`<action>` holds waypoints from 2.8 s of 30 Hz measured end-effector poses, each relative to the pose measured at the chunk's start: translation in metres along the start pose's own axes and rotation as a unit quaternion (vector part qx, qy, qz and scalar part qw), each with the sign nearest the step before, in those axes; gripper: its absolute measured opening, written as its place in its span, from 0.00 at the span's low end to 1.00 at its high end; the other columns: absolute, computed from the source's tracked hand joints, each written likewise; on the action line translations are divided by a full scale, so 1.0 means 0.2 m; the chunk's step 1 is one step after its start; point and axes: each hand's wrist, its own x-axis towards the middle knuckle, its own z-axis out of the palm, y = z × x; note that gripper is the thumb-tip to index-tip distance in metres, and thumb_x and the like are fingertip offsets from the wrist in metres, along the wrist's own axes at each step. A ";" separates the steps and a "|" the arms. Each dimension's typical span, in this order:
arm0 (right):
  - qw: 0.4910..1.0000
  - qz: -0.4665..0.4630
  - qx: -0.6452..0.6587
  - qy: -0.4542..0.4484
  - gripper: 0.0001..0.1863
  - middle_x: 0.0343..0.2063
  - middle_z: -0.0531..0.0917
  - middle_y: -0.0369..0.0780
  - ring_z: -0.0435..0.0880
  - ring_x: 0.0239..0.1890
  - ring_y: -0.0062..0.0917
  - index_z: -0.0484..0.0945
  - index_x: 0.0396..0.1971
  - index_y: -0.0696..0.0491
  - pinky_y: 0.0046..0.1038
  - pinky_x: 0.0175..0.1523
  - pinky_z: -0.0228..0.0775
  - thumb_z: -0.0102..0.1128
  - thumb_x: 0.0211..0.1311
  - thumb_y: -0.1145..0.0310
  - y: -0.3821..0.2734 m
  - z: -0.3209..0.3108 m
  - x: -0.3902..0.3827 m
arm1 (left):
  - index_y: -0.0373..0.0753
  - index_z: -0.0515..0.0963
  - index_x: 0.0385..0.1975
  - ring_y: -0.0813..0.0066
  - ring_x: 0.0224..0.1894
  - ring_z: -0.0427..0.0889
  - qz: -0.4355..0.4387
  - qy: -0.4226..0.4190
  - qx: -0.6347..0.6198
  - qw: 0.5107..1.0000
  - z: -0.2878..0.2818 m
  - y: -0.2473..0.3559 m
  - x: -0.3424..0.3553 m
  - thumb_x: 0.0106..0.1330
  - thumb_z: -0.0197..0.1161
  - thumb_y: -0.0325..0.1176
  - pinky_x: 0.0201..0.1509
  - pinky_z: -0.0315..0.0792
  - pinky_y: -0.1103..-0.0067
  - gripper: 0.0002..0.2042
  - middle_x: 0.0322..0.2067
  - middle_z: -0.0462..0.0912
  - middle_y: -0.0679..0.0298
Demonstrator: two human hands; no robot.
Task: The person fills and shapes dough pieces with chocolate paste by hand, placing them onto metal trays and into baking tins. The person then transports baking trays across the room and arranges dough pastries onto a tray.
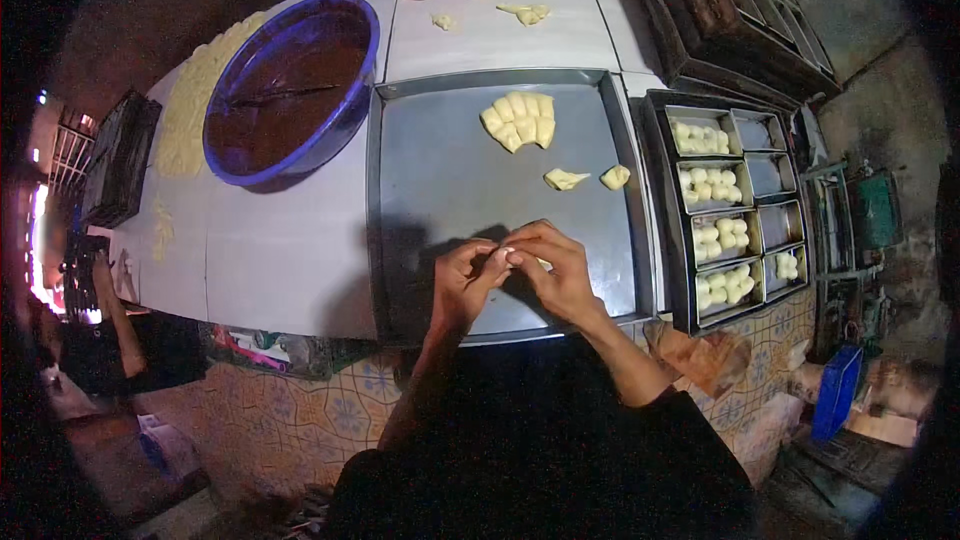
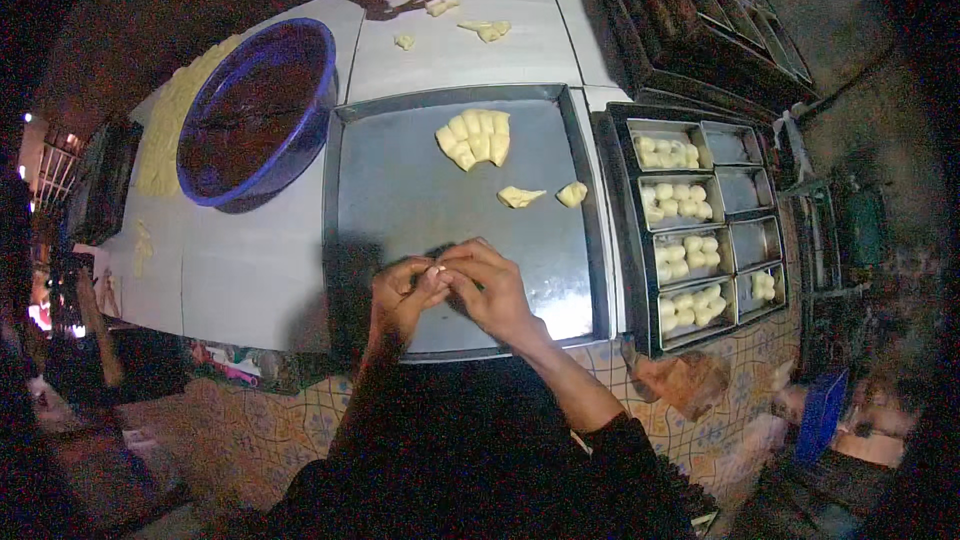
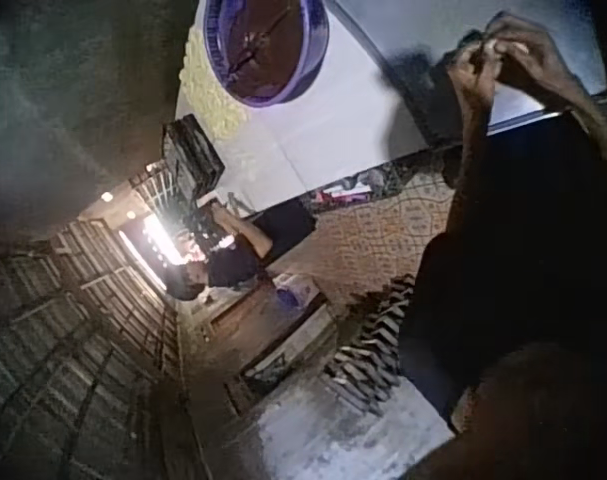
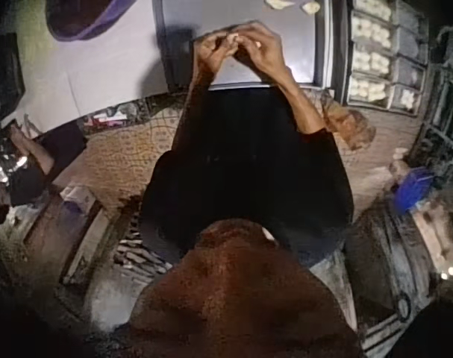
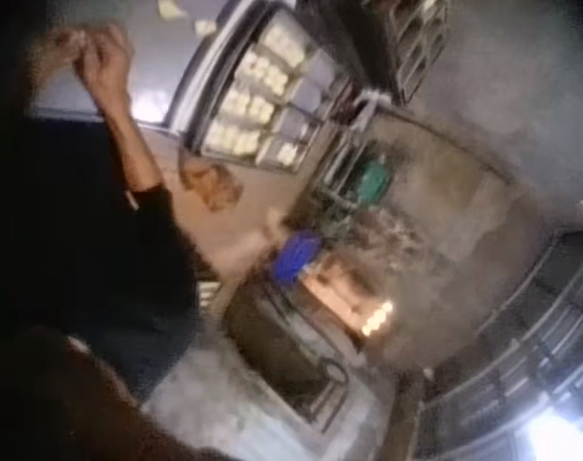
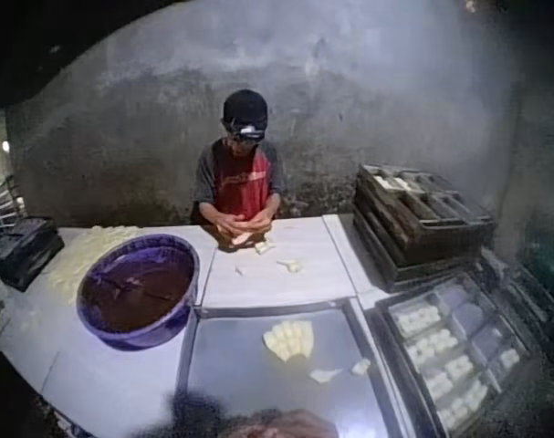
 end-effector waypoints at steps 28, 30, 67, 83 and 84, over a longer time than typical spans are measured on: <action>0.987 0.104 -0.065 -0.099 0.21 0.45 0.72 0.42 0.74 0.50 0.34 0.80 0.45 0.56 0.31 0.52 0.70 0.69 0.47 0.75 0.26 -0.06 -0.03 | 0.34 0.74 0.53 0.70 0.49 0.78 0.083 0.071 0.217 0.970 -0.06 -0.06 0.00 0.66 0.58 0.28 0.53 0.72 0.77 0.16 0.49 0.78 0.56; 0.973 0.186 0.106 -0.084 0.21 0.48 0.71 0.39 0.74 0.49 0.27 0.80 0.47 0.55 0.26 0.51 0.70 0.69 0.49 0.74 0.10 -0.05 0.02 | 0.33 0.73 0.54 0.70 0.51 0.77 0.116 0.071 0.188 0.973 -0.03 -0.06 0.00 0.65 0.59 0.29 0.54 0.71 0.77 0.17 0.50 0.77 0.55; 0.911 0.176 0.372 -0.006 0.41 0.61 0.64 0.44 0.72 0.51 0.21 0.37 0.71 0.50 0.21 0.48 0.69 0.53 0.66 0.67 0.39 0.26 0.35 | 0.30 0.82 0.35 0.54 0.40 0.81 0.078 0.265 0.484 0.830 -0.65 0.82 0.85 0.67 0.38 0.65 0.44 0.71 0.66 0.38 0.30 0.82 0.44; 0.989 -0.104 -0.096 -0.041 0.23 0.46 0.70 0.44 0.72 0.41 0.35 0.74 0.53 0.57 0.29 0.45 0.69 0.56 0.54 0.82 0.14 0.08 0.08 | 0.25 0.66 0.57 0.74 0.43 0.78 0.091 0.045 0.123 0.987 0.01 0.26 0.02 0.60 0.55 0.17 0.47 0.72 0.82 0.23 0.42 0.76 0.58; 0.993 -0.096 -0.050 -0.046 0.21 0.47 0.71 0.45 0.75 0.41 0.32 0.76 0.50 0.57 0.27 0.46 0.70 0.56 0.52 0.84 0.08 0.03 0.09 | 0.25 0.68 0.56 0.74 0.42 0.78 0.132 0.040 0.130 0.982 0.01 0.22 0.02 0.61 0.56 0.18 0.46 0.73 0.81 0.21 0.42 0.76 0.57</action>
